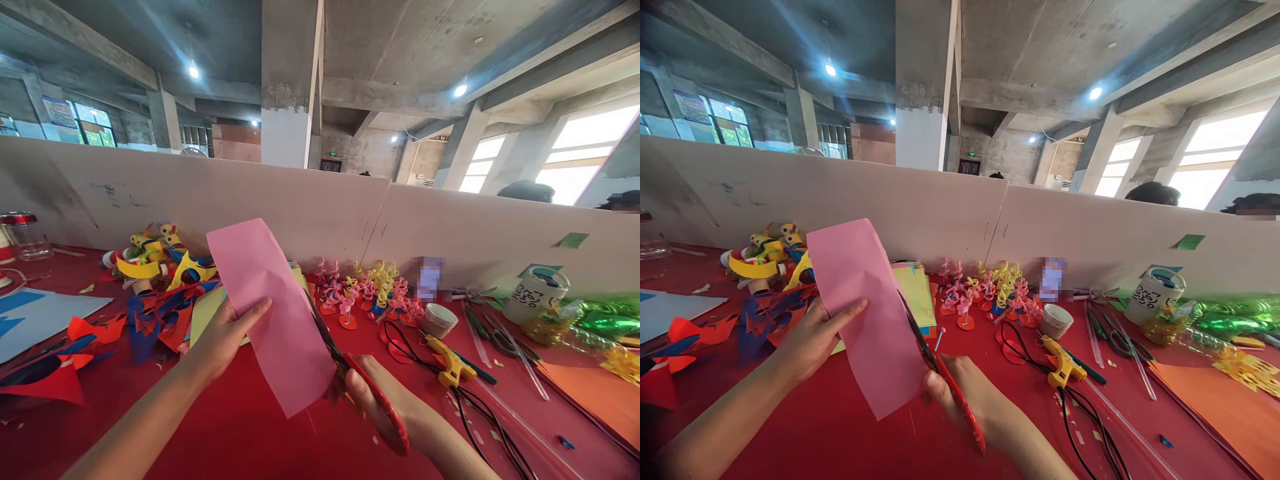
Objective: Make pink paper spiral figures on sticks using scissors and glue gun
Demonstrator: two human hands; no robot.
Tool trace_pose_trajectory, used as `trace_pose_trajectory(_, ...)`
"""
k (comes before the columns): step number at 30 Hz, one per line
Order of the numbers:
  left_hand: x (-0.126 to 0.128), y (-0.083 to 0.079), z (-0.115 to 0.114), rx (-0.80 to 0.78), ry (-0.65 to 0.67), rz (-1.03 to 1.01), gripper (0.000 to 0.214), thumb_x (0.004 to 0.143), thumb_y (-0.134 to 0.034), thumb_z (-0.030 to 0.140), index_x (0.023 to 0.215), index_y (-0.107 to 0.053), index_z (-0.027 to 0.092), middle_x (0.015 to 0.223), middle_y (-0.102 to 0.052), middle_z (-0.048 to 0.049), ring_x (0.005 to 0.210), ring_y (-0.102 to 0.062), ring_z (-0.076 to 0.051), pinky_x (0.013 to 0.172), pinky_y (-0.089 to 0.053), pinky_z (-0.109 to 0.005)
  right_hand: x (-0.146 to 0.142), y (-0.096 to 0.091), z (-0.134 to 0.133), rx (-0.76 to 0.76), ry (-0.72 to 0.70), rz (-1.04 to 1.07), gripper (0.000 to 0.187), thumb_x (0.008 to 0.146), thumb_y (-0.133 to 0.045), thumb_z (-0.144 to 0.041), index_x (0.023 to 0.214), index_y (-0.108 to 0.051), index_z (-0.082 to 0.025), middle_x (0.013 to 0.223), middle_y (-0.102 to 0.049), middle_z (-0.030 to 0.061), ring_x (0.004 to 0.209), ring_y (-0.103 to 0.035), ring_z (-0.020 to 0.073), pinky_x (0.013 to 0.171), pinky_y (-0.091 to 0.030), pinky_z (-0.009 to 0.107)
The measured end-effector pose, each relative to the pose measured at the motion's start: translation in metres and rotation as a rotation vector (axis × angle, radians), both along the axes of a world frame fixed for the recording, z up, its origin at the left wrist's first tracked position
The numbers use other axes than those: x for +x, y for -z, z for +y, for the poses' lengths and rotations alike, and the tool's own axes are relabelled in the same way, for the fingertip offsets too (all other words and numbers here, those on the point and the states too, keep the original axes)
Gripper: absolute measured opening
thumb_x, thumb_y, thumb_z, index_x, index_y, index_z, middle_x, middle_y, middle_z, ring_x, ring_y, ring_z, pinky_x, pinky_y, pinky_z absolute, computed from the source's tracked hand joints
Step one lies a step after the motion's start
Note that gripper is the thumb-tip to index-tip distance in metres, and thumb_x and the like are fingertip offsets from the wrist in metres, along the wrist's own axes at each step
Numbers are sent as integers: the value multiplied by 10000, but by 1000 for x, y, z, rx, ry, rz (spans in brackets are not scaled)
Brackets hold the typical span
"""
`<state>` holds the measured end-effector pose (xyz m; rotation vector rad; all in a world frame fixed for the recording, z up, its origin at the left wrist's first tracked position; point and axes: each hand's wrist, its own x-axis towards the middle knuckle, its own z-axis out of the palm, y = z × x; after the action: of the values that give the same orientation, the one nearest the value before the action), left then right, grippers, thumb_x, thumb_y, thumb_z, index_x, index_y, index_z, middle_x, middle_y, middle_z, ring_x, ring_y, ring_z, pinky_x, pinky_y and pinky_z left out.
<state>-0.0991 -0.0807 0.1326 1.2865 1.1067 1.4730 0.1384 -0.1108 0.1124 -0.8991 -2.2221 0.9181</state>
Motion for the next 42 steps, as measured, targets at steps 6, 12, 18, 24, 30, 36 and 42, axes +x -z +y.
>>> trace_pose_trajectory(6, 1, 0, -5, -11, 29, 75, 360, 710, -676, 426, 1000, -607, 223, 999, -689, -49, 977, -618, -278, 698, -534, -287, -4, -2, 0, -40, 3, 56, 768, 792, -80, -755, 599, -531, -163, 579, -546, 30, 478, -467, 110, 535, -400, 233)
trace_pose_trajectory(12, 3, 3, -4, 85, 14, 170, 305, 740, -648, 416, 961, -620, 208, 965, -679, -56, 948, -610, -275, 707, -531, -287, -6, -2, -2, -49, 49, 76, 760, 784, -83, -763, 613, -524, -169, 552, -524, 21, 490, -487, 118, 534, -416, 226)
trace_pose_trajectory(18, 4, 3, -6, 95, 15, 208, 304, 750, -630, 429, 964, -628, 213, 980, -684, -51, 949, -608, -271, 738, -527, -296, -8, 4, -2, -67, 96, 89, 761, 737, -63, -805, 555, -467, -186, 468, -464, 4, 441, -487, 124, 478, -391, 231)
trace_pose_trajectory(24, 4, 5, -6, 80, 21, 184, 309, 747, -626, 442, 952, -626, 211, 980, -683, -58, 943, -608, -278, 725, -532, -311, -10, 12, 0, -53, 123, 106, 727, 751, -75, -791, 515, -422, -198, 428, -440, -4, 413, -473, 114, 450, -374, 221)
trace_pose_trajectory(30, 4, 5, -6, 96, 17, 176, 310, 751, -629, 431, 979, -613, 221, 1015, -678, -49, 993, -594, -281, 745, -526, -307, -10, 15, 1, -43, 116, 116, 716, 772, -106, -771, 528, -444, -188, 388, -363, -33, 358, -378, 87, 408, -317, 209)
trace_pose_trajectory(36, 5, 3, -7, 59, 15, 145, 329, 734, -645, 441, 969, -616, 214, 986, -681, -60, 966, -608, -296, 716, -542, -324, -12, 19, -1, -85, 187, 107, 664, 774, -116, -766, 510, -363, -209, 382, -361, -32, 357, -382, 89, 395, -316, 206)
trace_pose_trajectory(42, 7, 2, -8, 80, -6, 141, 381, 710, -655, 460, 995, -623, 208, 1031, -684, -69, 998, -601, -305, 751, -539, -341, -13, 19, -2, -132, 185, 124, 617, 788, -158, -737, 516, -344, -216, 359, -341, -42, 319, -349, 78, 356, -267, 203)
